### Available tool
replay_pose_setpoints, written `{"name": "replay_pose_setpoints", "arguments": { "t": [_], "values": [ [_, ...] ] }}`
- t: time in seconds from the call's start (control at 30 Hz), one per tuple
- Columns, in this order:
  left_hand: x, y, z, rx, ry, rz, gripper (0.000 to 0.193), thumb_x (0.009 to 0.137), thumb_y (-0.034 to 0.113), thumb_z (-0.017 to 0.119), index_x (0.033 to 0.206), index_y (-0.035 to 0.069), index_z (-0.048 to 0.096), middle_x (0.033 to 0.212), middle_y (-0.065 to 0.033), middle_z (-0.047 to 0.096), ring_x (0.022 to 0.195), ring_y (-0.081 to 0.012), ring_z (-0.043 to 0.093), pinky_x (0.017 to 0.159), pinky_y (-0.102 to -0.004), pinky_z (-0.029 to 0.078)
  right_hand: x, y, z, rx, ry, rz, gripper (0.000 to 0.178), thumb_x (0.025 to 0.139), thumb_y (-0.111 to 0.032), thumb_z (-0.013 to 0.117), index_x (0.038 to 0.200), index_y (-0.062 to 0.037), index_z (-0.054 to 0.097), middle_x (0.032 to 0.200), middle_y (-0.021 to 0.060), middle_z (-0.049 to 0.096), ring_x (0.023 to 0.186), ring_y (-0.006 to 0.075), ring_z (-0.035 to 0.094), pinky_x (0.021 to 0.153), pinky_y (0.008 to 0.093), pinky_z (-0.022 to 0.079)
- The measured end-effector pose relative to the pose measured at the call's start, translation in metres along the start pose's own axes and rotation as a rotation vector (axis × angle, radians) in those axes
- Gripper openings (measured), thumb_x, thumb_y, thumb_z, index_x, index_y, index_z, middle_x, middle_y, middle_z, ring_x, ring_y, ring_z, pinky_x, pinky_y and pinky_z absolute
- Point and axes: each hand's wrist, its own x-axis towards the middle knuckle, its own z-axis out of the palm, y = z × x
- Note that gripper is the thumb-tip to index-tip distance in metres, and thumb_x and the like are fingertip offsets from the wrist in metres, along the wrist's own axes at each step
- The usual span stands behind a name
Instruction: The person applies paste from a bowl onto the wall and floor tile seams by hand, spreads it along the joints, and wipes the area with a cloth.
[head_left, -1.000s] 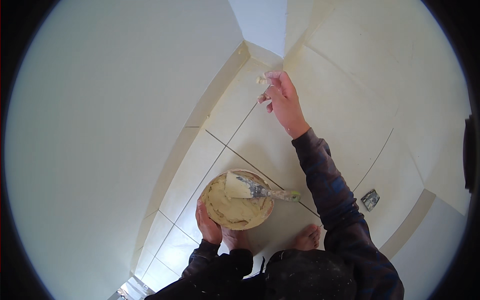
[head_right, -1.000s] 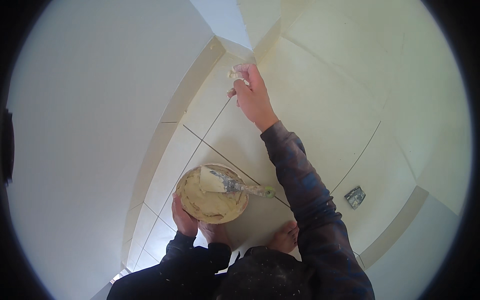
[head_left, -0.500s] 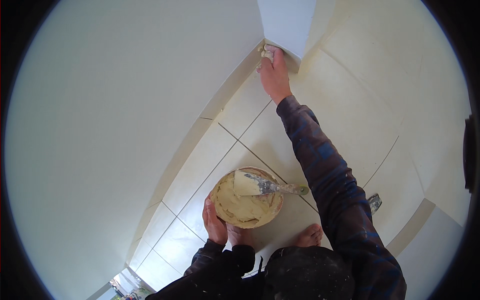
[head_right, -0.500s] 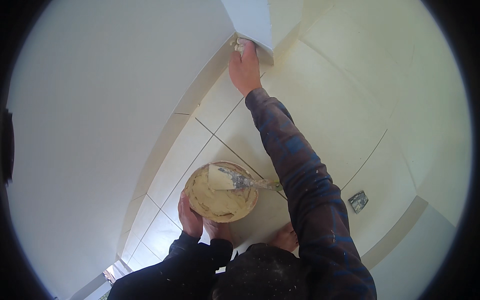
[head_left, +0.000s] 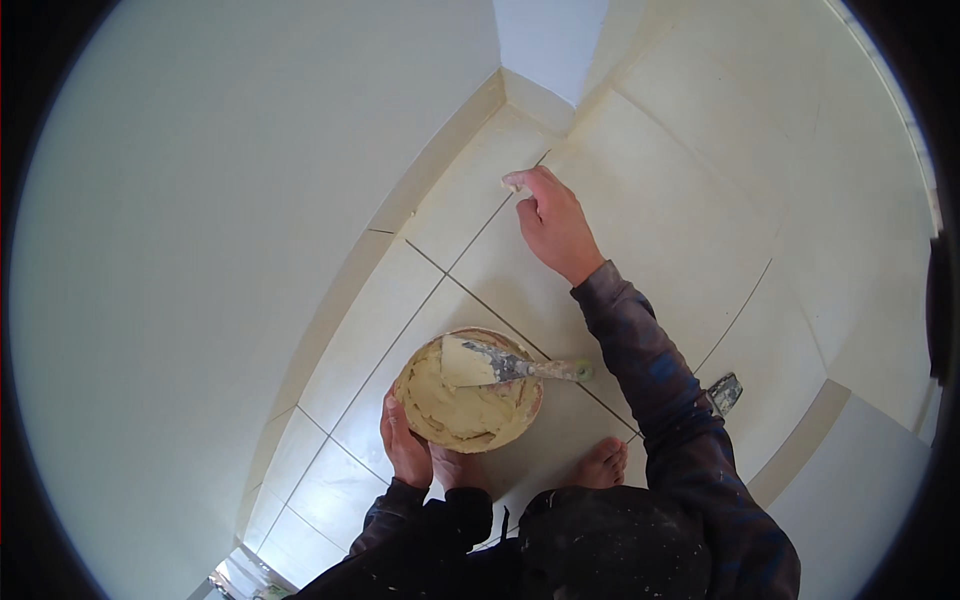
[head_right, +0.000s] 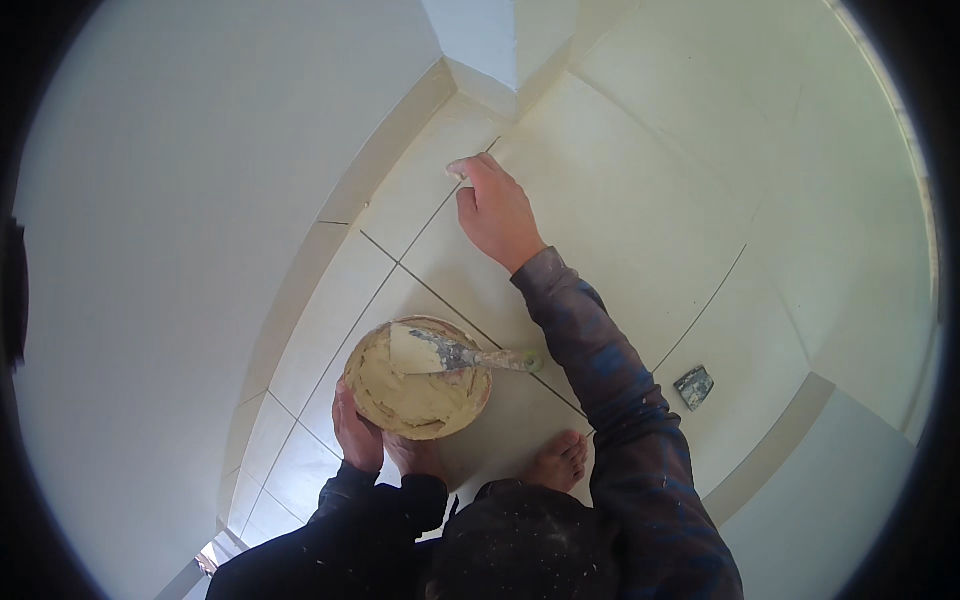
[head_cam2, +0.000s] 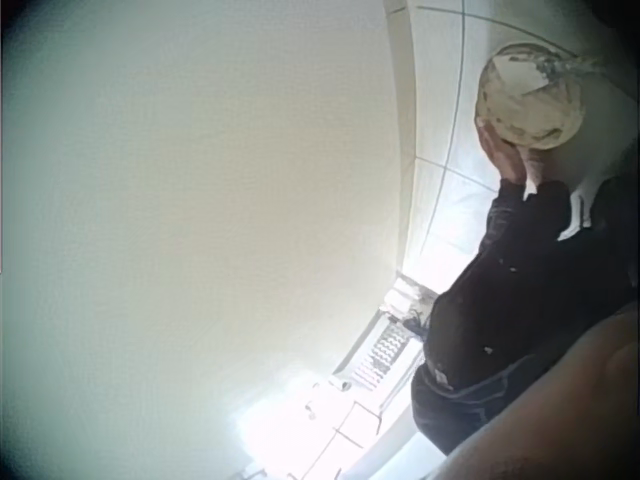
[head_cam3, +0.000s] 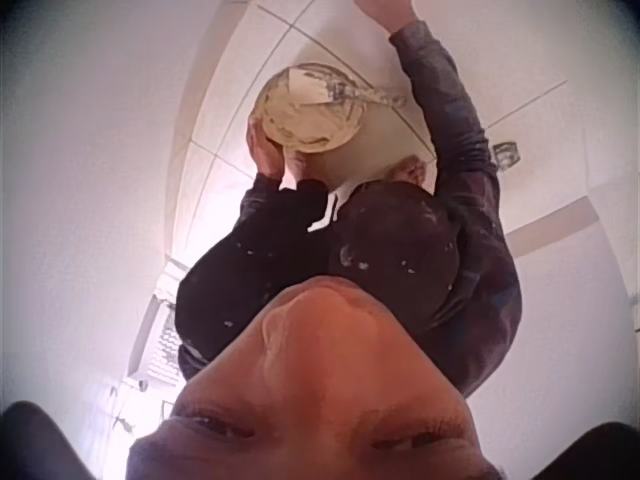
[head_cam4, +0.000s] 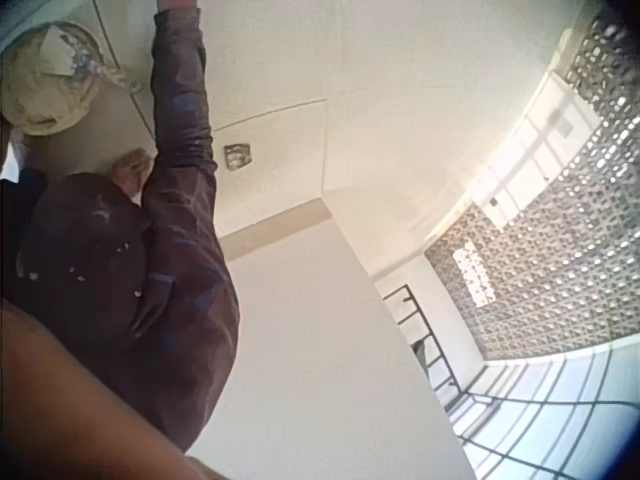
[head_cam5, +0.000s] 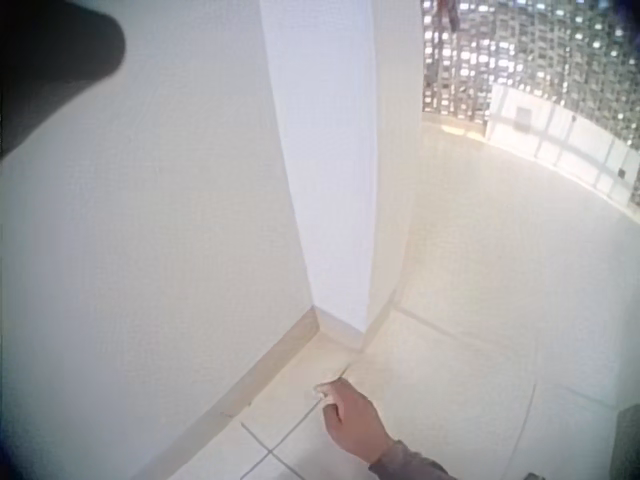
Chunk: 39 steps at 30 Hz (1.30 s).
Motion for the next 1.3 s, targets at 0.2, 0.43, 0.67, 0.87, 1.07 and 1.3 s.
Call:
{"name": "replay_pose_setpoints", "arguments": {
  "t": [0.2,0.43,0.67,0.87,1.07,1.3],
  "values": [
    [0.006,-0.017,-0.116,-0.033,0.003,0.000,0.057,0.107,0.041,0.031,0.137,-0.007,0.045,0.132,-0.0177,0.055,0.124,-0.0240,0.052,0.107,-0.0338,0.038,-0.034,-0.019,0.063,-0.353,0.063,-0.077,0.044,0.082,0.000,0.053,0.126,-0.0051,0.057,0.127,0.0099,0.059,0.107,0.0302,0.057,0.088,0.0421,0.047],
    [0.026,-0.025,-0.273,-0.009,-0.003,0.011,0.056,0.108,0.040,0.031,0.135,-0.006,0.047,0.132,-0.0168,0.055,0.125,-0.0230,0.050,0.108,-0.0332,0.036,-0.061,-0.096,0.224,-0.746,-0.020,-0.187,0.055,0.081,-0.005,0.056,0.136,-0.0076,0.052,0.140,0.0067,0.053,0.119,0.0267,0.049,0.097,0.0385,0.035],
    [0.075,-0.020,-0.212,0.045,0.012,-0.003,0.058,0.107,0.043,0.031,0.134,-0.004,0.050,0.130,-0.0144,0.057,0.123,-0.0216,0.051,0.107,-0.0322,0.037,-0.039,-0.094,0.224,0.654,-0.250,0.385,0.063,0.085,-0.004,0.048,0.148,-0.0072,0.040,0.147,0.0073,0.045,0.117,0.0207,0.052,0.090,0.0324,0.040],
    [0.077,-0.091,0.070,0.032,0.202,-0.004,0.059,0.107,0.046,0.034,0.131,-0.004,0.052,0.123,-0.0124,0.061,0.114,-0.0200,0.057,0.100,-0.0310,0.043,-0.003,0.080,0.071,1.394,-0.171,0.814,0.075,0.084,-0.005,0.045,0.155,-0.0016,0.020,0.159,0.0038,0.024,0.116,0.0200,0.053,0.087,0.0309,0.040],
    [0.078,-0.190,0.405,-0.056,0.434,0.034,0.058,0.104,0.051,0.037,0.120,-0.002,0.056,0.114,-0.0113,0.064,0.102,-0.0201,0.062,0.088,-0.0310,0.051,0.031,0.360,-0.142,1.670,0.080,0.831,0.083,0.082,-0.007,0.044,0.157,-0.0042,0.008,0.164,0.0018,0.013,0.121,0.0167,0.050,0.092,0.0329,0.034],
    [0.102,-0.303,0.681,-0.027,0.521,0.064,0.061,0.101,0.055,0.042,0.124,0.000,0.052,0.118,-0.0121,0.061,0.105,-0.0225,0.061,0.090,-0.0349,0.051,0.053,0.613,-0.304,1.871,0.405,0.890,0.085,0.081,-0.005,0.044,0.157,-0.0051,0.006,0.155,-0.0012,0.025,0.121,0.0183,0.049,0.088,0.0306,0.039]
  ]
}}
